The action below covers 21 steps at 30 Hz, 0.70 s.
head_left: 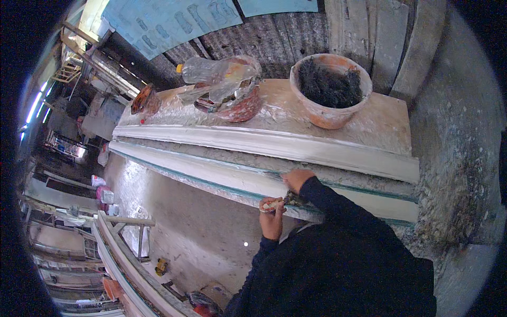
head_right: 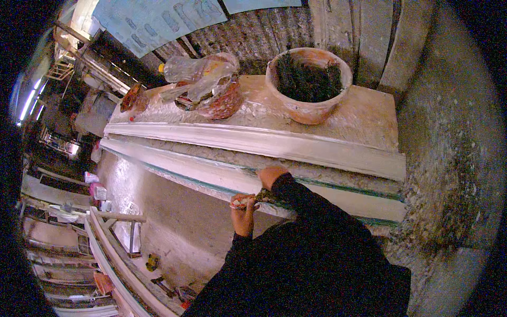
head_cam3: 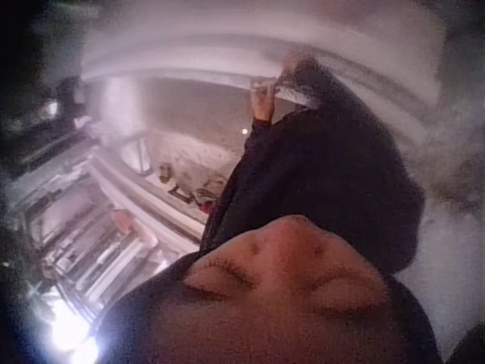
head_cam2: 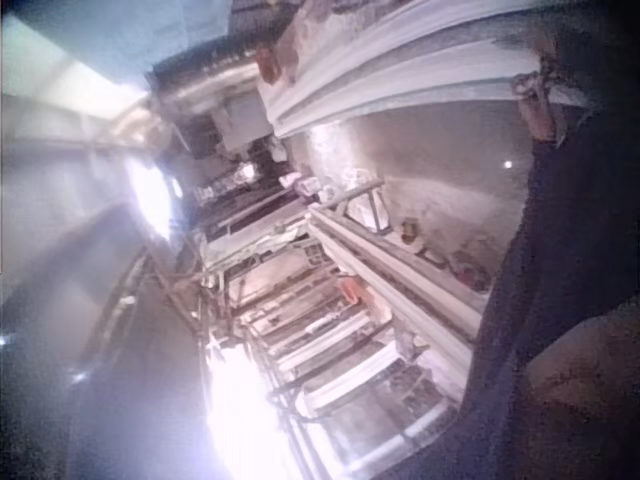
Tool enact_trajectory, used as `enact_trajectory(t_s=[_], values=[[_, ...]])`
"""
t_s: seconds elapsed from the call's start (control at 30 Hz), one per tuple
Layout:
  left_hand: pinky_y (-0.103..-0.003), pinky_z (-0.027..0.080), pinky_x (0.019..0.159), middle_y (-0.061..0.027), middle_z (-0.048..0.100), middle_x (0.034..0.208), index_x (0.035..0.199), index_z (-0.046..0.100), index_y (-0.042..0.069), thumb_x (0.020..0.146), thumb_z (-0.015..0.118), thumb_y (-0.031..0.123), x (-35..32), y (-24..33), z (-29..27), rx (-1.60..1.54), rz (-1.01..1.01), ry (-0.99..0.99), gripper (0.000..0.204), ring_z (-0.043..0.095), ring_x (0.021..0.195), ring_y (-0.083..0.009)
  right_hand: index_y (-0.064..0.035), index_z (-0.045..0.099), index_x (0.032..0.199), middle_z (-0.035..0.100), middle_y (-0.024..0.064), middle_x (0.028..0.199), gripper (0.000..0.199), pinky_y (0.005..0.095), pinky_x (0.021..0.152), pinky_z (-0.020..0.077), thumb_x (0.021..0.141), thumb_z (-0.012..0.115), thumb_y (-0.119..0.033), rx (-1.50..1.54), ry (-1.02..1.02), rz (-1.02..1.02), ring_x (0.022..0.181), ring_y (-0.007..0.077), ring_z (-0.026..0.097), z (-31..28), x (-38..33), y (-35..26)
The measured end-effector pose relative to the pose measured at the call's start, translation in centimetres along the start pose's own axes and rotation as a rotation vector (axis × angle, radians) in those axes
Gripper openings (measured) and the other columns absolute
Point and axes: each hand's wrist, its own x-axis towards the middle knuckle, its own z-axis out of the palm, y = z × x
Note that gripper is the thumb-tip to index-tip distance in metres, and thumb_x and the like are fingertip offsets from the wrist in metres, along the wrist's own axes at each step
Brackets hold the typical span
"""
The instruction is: The person applies a white paste-like substance along the edge of a long white profile using a small brush. They repeatedly dip the brush into a container and spread the material along the profile's groove.
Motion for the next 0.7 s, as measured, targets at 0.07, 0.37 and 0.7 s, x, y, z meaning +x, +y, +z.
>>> enact_trajectory(t_s=[0.07,0.37,0.7], values=[[-0.026,0.052,0.066,-0.0114,0.057,0.094,0.099,0.039,0.005,0.082,0.057,0.006,-0.2,0.3,0.1,0.008,0.013,0.008,0.025,0.057,0.082,-0.0148,-0.0169,0.059,0.103,0.06,0.0159,0.089,0.029,0.0432,0.07,0.0465,0.085,0.041,-0.033,0.017,0.051,-0.074,0.083,0.0315,0.059,0.6,1.3,0.4],[-0.026,0.053,0.065,-0.0112,0.056,0.096,0.101,0.039,0.006,0.083,0.056,0.007,-0.4,0.1,1.9,-0.215,-0.113,-0.005,0.026,0.057,0.083,-0.0148,-0.0047,0.053,0.113,0.062,0.0098,0.091,0.035,0.0298,0.063,0.0479,0.085,0.052,-0.025,0.659,0.419,-0.031,0.071,0.0169,0.06,0.3,-8.8,9.7],[-0.026,0.048,0.062,-0.0064,0.054,0.087,0.094,0.046,0.004,0.085,0.054,0.014,6.9,-2.3,0.5,0.087,0.076,-0.107,0.015,0.054,0.074,-0.0125,-0.0082,0.053,0.116,0.05,0.0004,0.065,0.038,0.0222,0.044,0.0393,0.086,0.051,-0.031,0.857,0.548,0.287,0.049,0.007,0.044,2.5,-18.0,13.0]])
